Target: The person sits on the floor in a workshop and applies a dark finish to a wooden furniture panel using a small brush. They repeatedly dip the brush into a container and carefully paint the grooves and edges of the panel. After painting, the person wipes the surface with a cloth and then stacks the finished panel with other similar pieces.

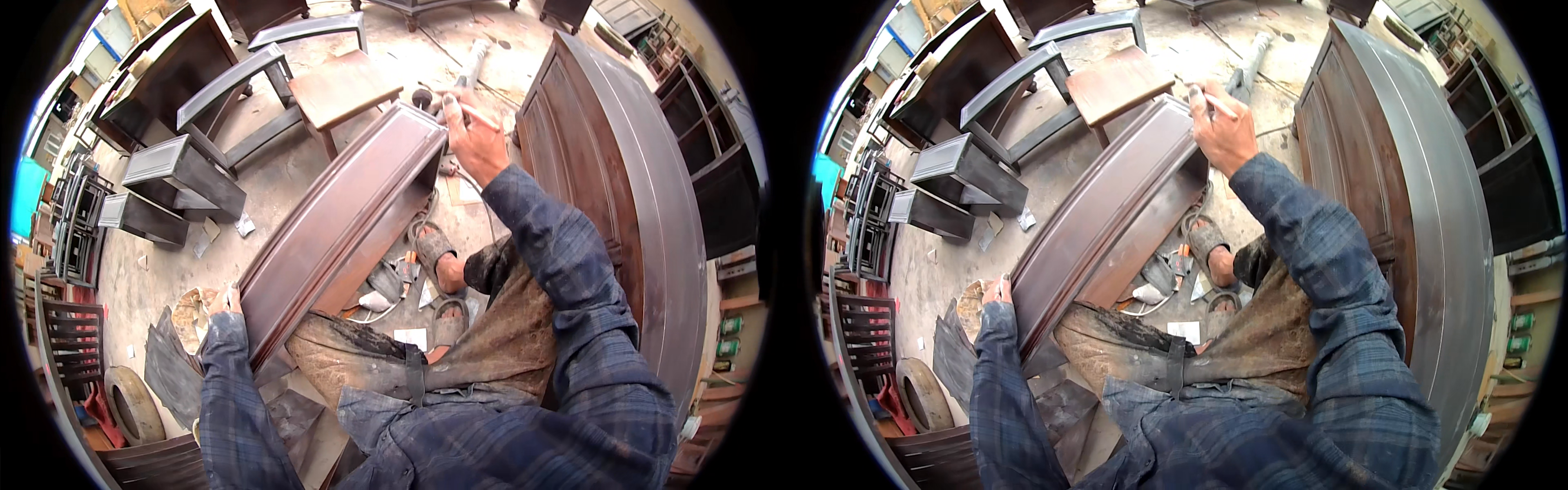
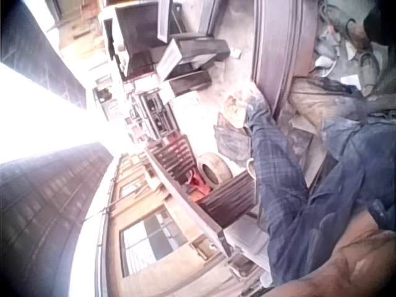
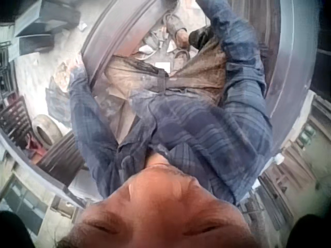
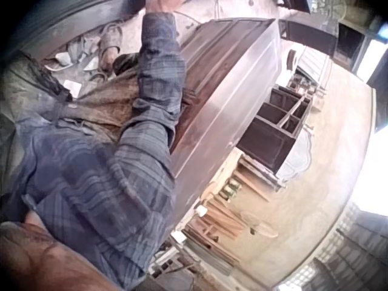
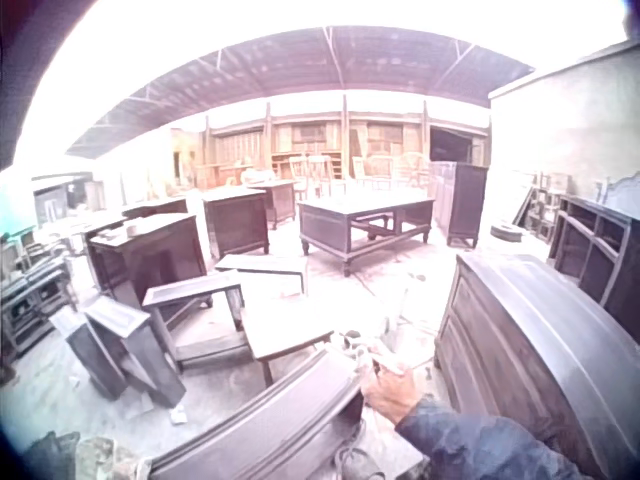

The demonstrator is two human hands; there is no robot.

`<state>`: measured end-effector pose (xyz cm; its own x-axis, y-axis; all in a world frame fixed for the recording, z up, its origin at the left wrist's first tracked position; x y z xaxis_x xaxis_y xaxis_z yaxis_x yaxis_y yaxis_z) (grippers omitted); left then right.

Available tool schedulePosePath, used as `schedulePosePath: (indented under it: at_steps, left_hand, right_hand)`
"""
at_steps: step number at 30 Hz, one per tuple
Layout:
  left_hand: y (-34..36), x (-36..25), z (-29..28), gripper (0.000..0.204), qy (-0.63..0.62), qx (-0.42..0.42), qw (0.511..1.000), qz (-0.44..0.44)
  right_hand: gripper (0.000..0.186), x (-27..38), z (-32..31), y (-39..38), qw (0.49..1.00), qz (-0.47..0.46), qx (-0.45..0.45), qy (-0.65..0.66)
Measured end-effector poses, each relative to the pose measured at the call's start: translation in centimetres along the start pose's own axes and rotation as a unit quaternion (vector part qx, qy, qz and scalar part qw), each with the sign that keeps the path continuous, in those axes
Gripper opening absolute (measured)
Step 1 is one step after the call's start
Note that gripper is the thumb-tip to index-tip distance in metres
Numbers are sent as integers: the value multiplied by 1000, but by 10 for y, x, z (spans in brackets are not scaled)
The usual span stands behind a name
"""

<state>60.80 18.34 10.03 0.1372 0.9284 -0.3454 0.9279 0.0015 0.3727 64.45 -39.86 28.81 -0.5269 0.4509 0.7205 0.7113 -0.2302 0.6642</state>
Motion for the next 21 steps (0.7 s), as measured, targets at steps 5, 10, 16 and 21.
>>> schedulePosePath:
  at_steps: [5,10,16,21]
  left_hand:
    - [16,-8,-11,53,107,117,978,-135]
    - [26,13,8,72,156,130,968,-148]
    - [13,-42,-11,48,117,111,981,-108]
    - [-34,-74,-29,26,97,71,993,-17]
  right_hand:
    - [18,7,-5,4,998,12,-44,46]
    - [19,4,-9,10,998,5,-56,40]
    - [22,23,-20,13,995,54,-61,53]
    - [24,21,-35,14,991,73,-62,94]
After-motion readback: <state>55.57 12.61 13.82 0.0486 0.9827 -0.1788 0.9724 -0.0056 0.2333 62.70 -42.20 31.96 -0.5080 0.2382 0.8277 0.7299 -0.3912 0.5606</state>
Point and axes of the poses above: each hand's wrist, its own y-axis towards the middle knuckle, its own z-axis out of the palm, x = y × z, the point moved 5 cm from there along y, towards the middle knuckle, and after that the axes turned 13 degrees about y, right-handed, at the moved point
